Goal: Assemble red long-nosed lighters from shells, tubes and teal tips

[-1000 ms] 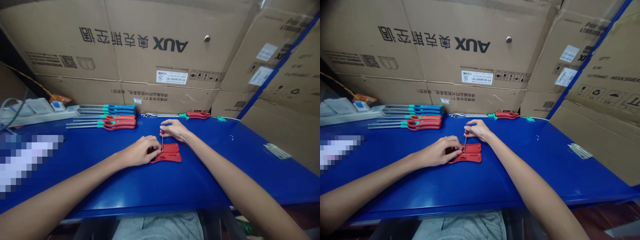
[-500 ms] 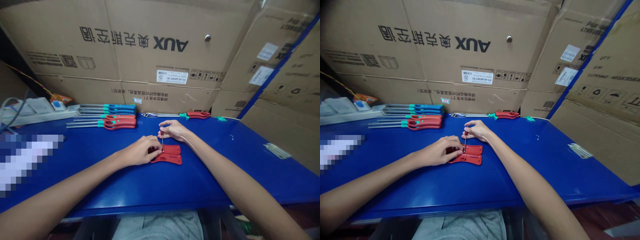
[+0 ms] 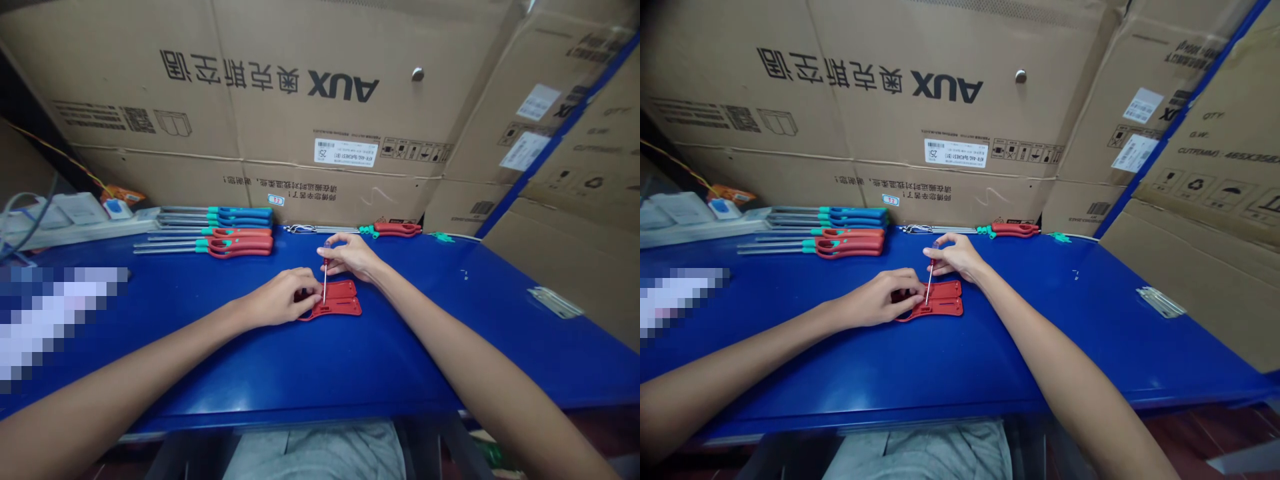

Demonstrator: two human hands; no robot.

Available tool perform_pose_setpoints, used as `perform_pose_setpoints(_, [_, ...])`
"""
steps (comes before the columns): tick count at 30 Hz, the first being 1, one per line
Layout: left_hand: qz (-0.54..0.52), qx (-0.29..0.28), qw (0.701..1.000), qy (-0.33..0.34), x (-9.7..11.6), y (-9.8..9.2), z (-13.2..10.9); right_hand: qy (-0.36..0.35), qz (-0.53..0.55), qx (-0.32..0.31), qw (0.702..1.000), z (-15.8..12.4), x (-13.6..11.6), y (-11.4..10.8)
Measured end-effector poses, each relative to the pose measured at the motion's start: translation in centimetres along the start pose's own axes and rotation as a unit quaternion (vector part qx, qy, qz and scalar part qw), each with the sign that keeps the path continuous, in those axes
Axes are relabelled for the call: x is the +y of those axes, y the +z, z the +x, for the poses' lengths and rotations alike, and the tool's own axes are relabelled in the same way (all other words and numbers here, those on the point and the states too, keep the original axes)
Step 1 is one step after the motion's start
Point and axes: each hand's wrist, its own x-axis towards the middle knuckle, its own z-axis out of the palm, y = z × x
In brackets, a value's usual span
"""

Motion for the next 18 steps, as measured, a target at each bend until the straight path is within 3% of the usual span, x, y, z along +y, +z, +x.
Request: perform_pose_setpoints(18, [0.026,-0.022,0.999,-0.017,0.33,-0.20,-0.14,0.028,0.037,0.027,0.999,0.06,0.49,-0.50])
